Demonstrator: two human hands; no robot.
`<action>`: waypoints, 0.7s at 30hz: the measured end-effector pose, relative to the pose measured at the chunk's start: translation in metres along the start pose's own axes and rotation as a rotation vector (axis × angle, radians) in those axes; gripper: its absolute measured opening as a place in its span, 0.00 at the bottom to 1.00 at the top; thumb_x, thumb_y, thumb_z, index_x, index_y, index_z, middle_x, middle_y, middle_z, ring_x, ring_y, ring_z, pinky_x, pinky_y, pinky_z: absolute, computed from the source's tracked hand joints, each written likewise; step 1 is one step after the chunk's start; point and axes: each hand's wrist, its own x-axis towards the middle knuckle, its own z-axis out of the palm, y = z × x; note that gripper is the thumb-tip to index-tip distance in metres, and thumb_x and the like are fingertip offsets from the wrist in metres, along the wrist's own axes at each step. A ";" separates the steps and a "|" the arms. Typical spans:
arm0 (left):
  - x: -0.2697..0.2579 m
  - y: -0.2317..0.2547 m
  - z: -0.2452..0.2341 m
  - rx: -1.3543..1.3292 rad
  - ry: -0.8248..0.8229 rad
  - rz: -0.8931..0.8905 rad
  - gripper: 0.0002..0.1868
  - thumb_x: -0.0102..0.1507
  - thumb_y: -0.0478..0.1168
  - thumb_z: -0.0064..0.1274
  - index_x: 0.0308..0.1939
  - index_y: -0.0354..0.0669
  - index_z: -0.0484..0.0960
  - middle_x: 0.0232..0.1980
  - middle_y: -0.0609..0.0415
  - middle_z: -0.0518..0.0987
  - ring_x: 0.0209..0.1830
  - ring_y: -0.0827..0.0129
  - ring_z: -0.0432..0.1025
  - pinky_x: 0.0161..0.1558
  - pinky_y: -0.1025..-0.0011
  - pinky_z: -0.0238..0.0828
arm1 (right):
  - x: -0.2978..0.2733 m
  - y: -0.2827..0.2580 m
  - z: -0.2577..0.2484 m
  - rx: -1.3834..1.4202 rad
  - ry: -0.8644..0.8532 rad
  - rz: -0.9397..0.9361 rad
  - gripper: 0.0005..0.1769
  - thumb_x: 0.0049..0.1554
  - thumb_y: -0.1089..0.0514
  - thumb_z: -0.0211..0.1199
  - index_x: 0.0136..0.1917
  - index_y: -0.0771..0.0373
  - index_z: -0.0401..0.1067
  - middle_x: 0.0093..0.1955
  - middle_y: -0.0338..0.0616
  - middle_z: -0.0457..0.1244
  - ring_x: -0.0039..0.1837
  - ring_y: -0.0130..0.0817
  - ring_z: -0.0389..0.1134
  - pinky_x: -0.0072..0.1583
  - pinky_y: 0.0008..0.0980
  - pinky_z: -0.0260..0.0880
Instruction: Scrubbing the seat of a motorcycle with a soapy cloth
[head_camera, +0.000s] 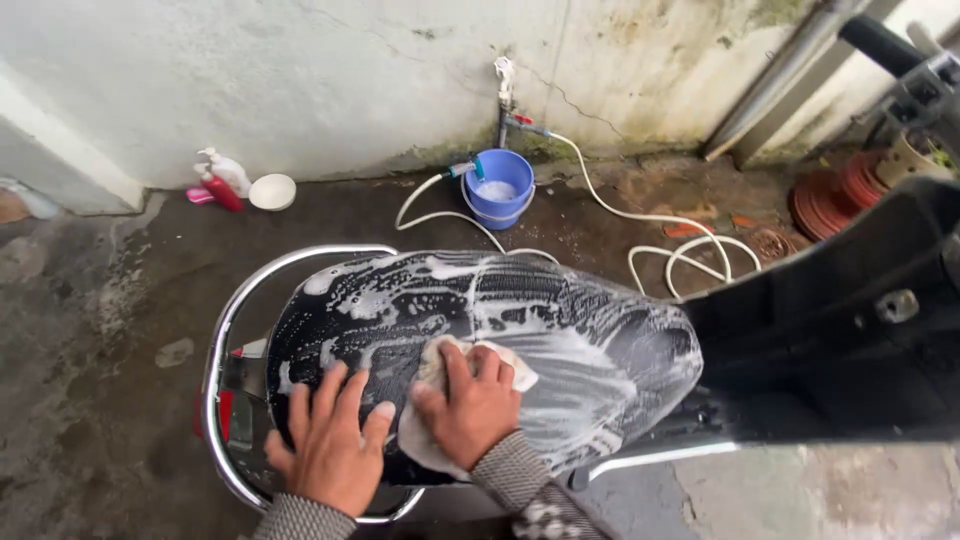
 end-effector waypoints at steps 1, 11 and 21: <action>-0.010 0.019 0.003 -0.002 0.012 -0.016 0.28 0.55 0.62 0.32 0.60 0.71 0.59 0.70 0.76 0.47 0.72 0.63 0.35 0.60 0.39 0.34 | 0.010 0.019 -0.008 0.005 -0.005 -0.019 0.34 0.45 0.33 0.52 0.62 0.44 0.58 0.56 0.51 0.52 0.56 0.50 0.54 0.46 0.55 0.61; 0.022 0.104 0.017 0.209 -0.036 0.209 0.30 0.53 0.63 0.45 0.58 0.73 0.57 0.67 0.67 0.42 0.68 0.41 0.26 0.55 0.26 0.27 | 0.064 0.114 -0.102 -0.236 -0.501 0.423 0.50 0.39 0.24 0.54 0.69 0.25 0.34 0.76 0.36 0.23 0.75 0.49 0.22 0.64 0.69 0.30; -0.040 0.050 0.064 0.158 0.464 0.452 0.31 0.41 0.60 0.61 0.47 0.64 0.73 0.59 0.61 0.63 0.59 0.34 0.47 0.44 0.25 0.42 | 0.057 0.121 -0.091 -0.220 -0.436 0.459 0.54 0.33 0.19 0.49 0.68 0.23 0.30 0.76 0.31 0.21 0.76 0.46 0.18 0.64 0.67 0.23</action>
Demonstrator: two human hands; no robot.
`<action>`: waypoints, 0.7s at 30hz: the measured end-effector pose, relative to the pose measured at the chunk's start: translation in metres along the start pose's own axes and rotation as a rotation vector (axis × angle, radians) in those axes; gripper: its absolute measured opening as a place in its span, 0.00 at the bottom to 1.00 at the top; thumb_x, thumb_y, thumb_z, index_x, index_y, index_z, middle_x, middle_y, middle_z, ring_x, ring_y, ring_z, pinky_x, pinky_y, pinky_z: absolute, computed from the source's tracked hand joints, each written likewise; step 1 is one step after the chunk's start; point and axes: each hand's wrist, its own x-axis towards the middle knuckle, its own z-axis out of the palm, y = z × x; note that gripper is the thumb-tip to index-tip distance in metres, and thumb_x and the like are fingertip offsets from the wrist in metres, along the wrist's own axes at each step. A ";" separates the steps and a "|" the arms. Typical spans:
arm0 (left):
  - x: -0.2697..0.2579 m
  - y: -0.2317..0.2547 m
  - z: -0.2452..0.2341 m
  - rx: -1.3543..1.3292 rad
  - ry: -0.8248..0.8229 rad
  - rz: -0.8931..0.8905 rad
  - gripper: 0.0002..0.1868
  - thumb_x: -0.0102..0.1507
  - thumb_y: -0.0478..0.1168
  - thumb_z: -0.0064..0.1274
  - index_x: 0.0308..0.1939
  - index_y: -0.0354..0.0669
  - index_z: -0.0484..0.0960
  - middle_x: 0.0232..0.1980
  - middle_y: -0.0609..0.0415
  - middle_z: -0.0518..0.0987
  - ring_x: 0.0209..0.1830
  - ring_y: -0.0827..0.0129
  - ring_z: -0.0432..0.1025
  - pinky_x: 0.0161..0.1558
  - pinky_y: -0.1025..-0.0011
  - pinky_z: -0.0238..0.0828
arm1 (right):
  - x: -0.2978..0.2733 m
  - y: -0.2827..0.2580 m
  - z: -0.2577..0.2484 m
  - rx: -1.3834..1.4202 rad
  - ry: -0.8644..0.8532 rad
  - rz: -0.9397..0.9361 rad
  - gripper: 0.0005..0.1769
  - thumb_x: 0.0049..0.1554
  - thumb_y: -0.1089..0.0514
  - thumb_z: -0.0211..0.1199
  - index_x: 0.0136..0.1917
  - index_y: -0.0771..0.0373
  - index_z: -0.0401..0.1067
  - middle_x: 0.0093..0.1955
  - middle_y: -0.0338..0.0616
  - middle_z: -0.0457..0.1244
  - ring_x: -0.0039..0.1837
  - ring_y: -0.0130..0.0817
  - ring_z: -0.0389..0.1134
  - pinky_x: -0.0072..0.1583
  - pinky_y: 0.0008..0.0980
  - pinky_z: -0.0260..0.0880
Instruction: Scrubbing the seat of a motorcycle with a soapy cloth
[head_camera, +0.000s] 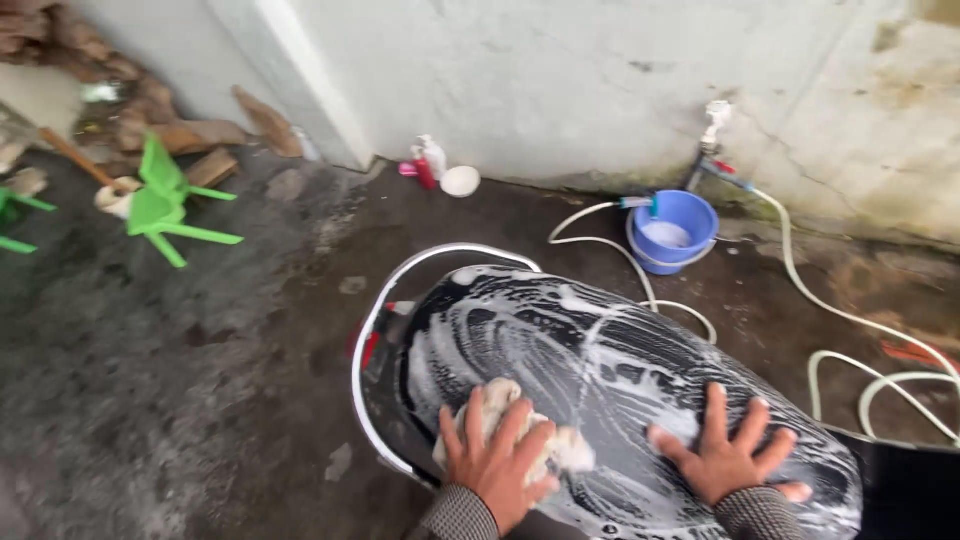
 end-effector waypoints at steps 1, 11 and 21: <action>0.005 -0.011 -0.007 0.014 0.000 -0.020 0.31 0.41 0.60 0.61 0.47 0.64 0.73 0.59 0.61 0.63 0.59 0.34 0.47 0.44 0.25 0.42 | -0.001 -0.005 0.006 -0.006 -0.010 -0.021 0.54 0.33 0.19 0.49 0.68 0.23 0.30 0.76 0.31 0.21 0.76 0.46 0.18 0.64 0.67 0.23; 0.015 0.007 -0.007 -0.516 0.099 -1.046 0.36 0.47 0.44 0.59 0.57 0.56 0.62 0.70 0.56 0.30 0.68 0.50 0.24 0.62 0.51 0.47 | 0.010 0.003 0.016 0.026 0.102 -0.055 0.54 0.30 0.16 0.44 0.68 0.27 0.35 0.76 0.32 0.22 0.75 0.47 0.18 0.64 0.67 0.17; 0.012 0.025 -0.026 -0.747 -0.077 -1.254 0.46 0.47 0.39 0.52 0.63 0.69 0.44 0.70 0.59 0.16 0.65 0.49 0.36 0.54 0.58 0.68 | 0.069 0.046 0.095 0.079 0.965 -0.586 0.52 0.39 0.23 0.46 0.69 0.56 0.60 0.69 0.69 0.49 0.61 0.79 0.43 0.66 0.63 0.39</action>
